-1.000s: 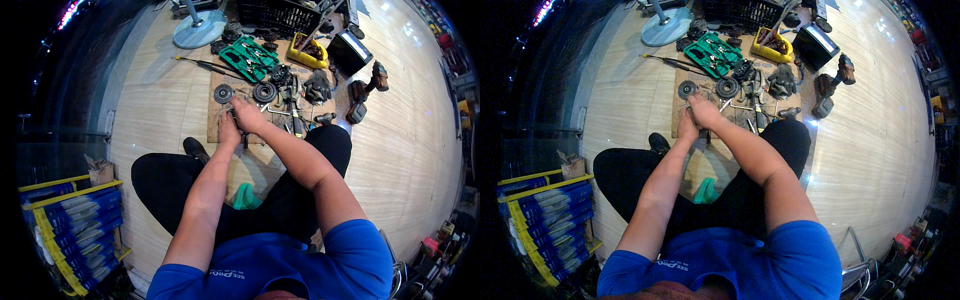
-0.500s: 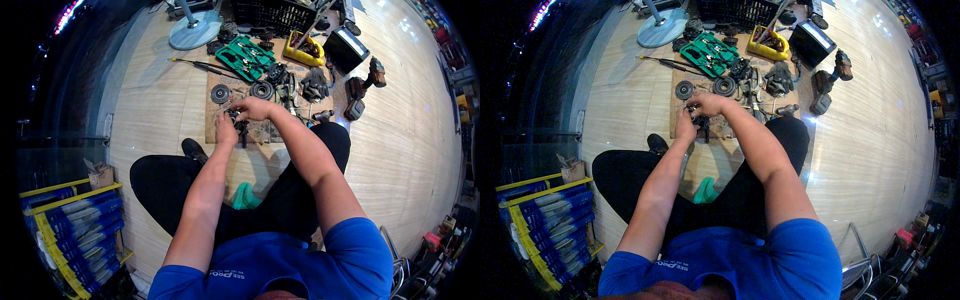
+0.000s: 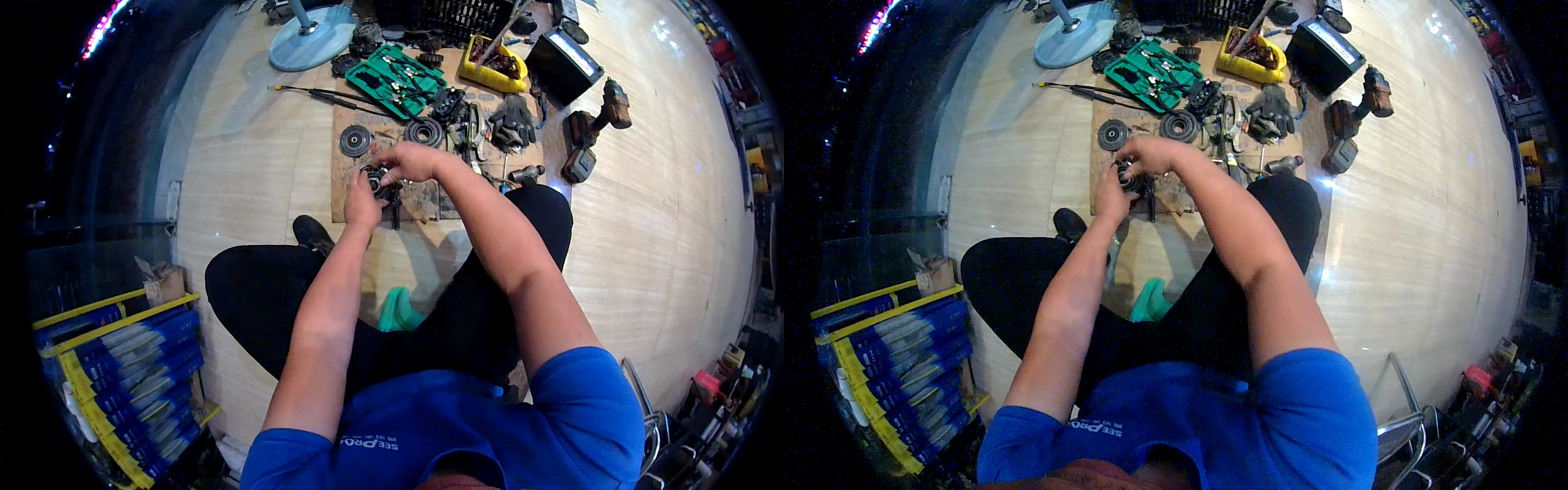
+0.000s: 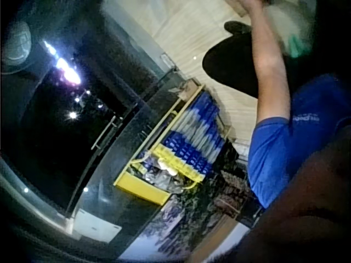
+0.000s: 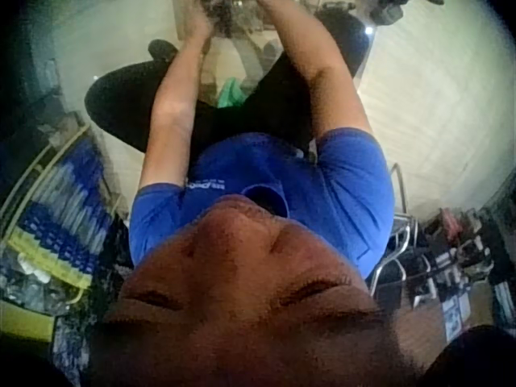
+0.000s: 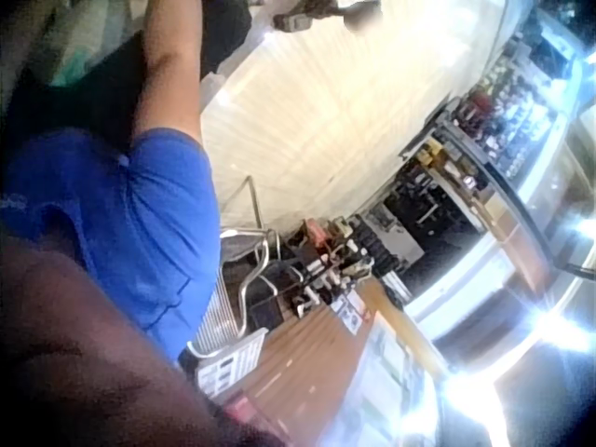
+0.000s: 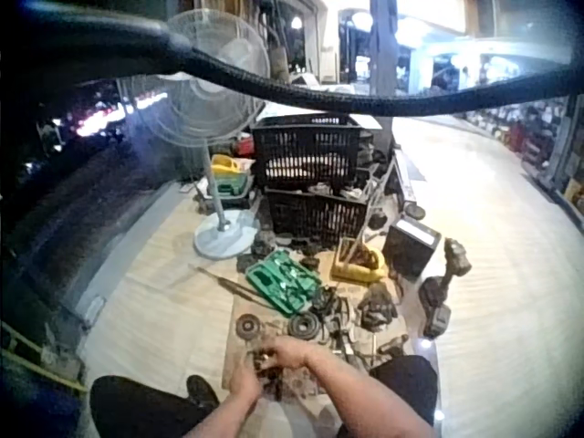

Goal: The person manipulates a mechanical component on a wooden board, removing a small part using a wrench.

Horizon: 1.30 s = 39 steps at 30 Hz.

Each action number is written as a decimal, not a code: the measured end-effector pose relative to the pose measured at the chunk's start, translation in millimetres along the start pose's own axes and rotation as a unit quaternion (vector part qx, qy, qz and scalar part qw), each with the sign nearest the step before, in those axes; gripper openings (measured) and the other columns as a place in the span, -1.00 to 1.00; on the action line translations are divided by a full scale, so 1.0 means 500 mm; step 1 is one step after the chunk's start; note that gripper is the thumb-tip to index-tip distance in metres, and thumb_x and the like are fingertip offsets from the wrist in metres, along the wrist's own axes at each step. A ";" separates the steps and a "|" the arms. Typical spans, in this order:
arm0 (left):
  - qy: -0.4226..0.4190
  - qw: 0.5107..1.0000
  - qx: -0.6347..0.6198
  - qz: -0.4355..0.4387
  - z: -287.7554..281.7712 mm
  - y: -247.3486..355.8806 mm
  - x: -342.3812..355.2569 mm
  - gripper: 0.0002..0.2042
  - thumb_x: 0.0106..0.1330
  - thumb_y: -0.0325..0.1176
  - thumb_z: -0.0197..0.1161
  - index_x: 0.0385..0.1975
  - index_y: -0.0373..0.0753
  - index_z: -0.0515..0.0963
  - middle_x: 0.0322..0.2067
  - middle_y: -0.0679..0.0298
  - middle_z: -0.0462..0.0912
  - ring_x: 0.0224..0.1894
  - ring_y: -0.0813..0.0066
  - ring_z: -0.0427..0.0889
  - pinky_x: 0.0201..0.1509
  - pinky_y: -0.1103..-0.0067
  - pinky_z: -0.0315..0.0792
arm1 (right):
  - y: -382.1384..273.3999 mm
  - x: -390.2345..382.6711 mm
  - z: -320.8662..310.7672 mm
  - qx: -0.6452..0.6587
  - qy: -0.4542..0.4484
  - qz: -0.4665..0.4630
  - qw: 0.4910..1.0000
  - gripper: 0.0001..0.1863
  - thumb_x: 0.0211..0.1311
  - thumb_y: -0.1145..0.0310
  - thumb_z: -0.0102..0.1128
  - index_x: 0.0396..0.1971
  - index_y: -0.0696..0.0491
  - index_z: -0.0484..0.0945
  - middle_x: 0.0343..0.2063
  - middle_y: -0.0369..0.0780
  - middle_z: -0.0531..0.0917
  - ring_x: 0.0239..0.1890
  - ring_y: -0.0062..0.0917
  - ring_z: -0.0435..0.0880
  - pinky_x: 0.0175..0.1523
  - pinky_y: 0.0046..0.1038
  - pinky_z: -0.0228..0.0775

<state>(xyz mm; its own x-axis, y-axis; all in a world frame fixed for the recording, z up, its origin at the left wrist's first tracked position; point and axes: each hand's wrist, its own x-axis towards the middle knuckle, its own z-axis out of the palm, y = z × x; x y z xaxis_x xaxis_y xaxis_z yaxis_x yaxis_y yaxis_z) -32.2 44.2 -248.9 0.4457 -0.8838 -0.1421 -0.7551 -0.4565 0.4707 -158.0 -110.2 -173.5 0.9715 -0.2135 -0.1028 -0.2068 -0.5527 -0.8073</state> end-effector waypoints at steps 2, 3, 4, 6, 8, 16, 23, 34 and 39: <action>0.004 1.000 -0.008 0.005 0.002 -0.002 0.001 -0.20 -0.12 -0.43 0.56 0.22 -0.28 0.31 0.34 0.06 0.22 0.31 0.07 0.32 0.30 0.34 0.33 | -0.002 0.002 -0.001 -0.007 0.002 0.007 1.000 -0.45 0.05 0.15 0.46 0.04 0.03 0.56 -0.18 -0.07 0.69 -0.11 -0.27 0.67 0.00 -0.30 0.48; 0.007 1.000 -0.011 0.008 0.001 -0.002 0.000 -0.20 -0.12 -0.43 0.56 0.22 -0.28 0.32 0.35 0.07 0.22 0.32 0.08 0.32 0.31 0.35 0.33 | -0.003 0.002 -0.002 -0.010 0.004 0.011 1.000 -0.46 0.05 0.15 0.46 0.03 0.03 0.56 -0.19 -0.07 0.69 -0.11 -0.27 0.68 0.00 -0.30 0.48; 0.010 1.000 -0.002 0.010 0.002 -0.003 -0.002 -0.20 -0.13 -0.43 0.57 0.22 -0.28 0.32 0.35 0.08 0.22 0.32 0.09 0.31 0.31 0.35 0.33 | 0.003 0.003 0.004 0.002 0.022 -0.006 1.000 -0.48 0.04 0.15 0.46 0.01 0.03 0.57 -0.22 -0.08 0.69 -0.15 -0.27 0.67 -0.03 -0.31 0.48; 0.019 1.000 0.017 0.010 0.001 -0.005 -0.004 -0.19 -0.13 -0.43 0.57 0.22 -0.27 0.32 0.35 0.09 0.22 0.32 0.09 0.31 0.31 0.35 0.33 | -0.008 0.005 0.001 -0.008 0.017 -0.003 1.000 -0.48 0.05 0.16 0.46 0.00 0.05 0.57 -0.21 -0.08 0.69 -0.15 -0.30 0.67 -0.02 -0.32 0.47; 0.008 1.000 0.003 0.001 -0.011 0.003 -0.007 -0.19 -0.13 -0.43 0.57 0.22 -0.27 0.33 0.35 0.10 0.23 0.32 0.10 0.31 0.32 0.36 0.33 | -0.004 0.005 0.000 0.000 0.003 -0.011 1.000 -0.47 0.05 0.17 0.46 0.01 0.07 0.56 -0.20 -0.09 0.69 -0.14 -0.32 0.67 -0.01 -0.33 0.47; 0.000 1.000 -0.024 -0.002 -0.017 0.012 -0.004 -0.21 -0.14 -0.42 0.57 0.20 -0.30 0.34 0.34 0.05 0.24 0.32 0.06 0.30 0.35 0.36 0.28 | 0.012 -0.003 -0.002 -0.003 -0.036 0.006 0.999 -0.40 0.03 0.17 0.48 0.08 0.09 0.53 -0.17 -0.09 0.69 -0.12 -0.33 0.66 0.01 -0.35 0.46; -0.006 1.000 -0.026 -0.007 -0.024 0.020 -0.006 -0.19 -0.14 -0.45 0.57 0.22 -0.29 0.32 0.33 0.06 0.25 0.29 0.05 0.34 0.33 0.35 0.31 | 0.012 -0.007 -0.017 -0.016 0.025 0.022 0.999 -0.40 0.01 0.14 0.48 0.07 0.03 0.56 -0.19 -0.07 0.70 -0.10 -0.26 0.68 0.02 -0.31 0.48; 0.011 1.000 -0.017 0.000 -0.018 0.012 -0.006 -0.18 -0.14 -0.43 0.58 0.22 -0.29 0.31 0.33 0.05 0.27 0.33 0.08 0.31 0.35 0.36 0.28 | 0.014 -0.005 -0.026 0.069 -0.090 0.046 0.992 -0.33 0.03 0.35 0.46 0.21 0.03 0.45 -0.03 -0.11 0.67 0.05 -0.36 0.62 0.12 -0.36 0.43; -0.004 1.000 -0.024 -0.018 -0.019 0.011 -0.006 -0.16 -0.13 -0.43 0.57 0.25 -0.25 0.29 0.34 0.09 0.25 0.35 0.08 0.26 0.35 0.34 0.28 | -0.008 -0.002 -0.036 -0.068 -0.020 0.059 0.996 -0.46 0.01 0.11 0.47 -0.03 0.06 0.60 -0.20 -0.04 0.69 -0.12 -0.17 0.67 -0.04 -0.25 0.47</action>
<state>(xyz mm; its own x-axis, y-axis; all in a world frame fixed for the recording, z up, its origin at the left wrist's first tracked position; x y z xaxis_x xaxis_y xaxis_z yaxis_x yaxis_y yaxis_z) -33.2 45.3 -237.6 0.4682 -0.8679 -0.1660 -0.7143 -0.4823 0.5071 -160.1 -122.2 -159.8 0.9430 -0.2520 -0.2174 -0.3304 -0.6304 -0.7024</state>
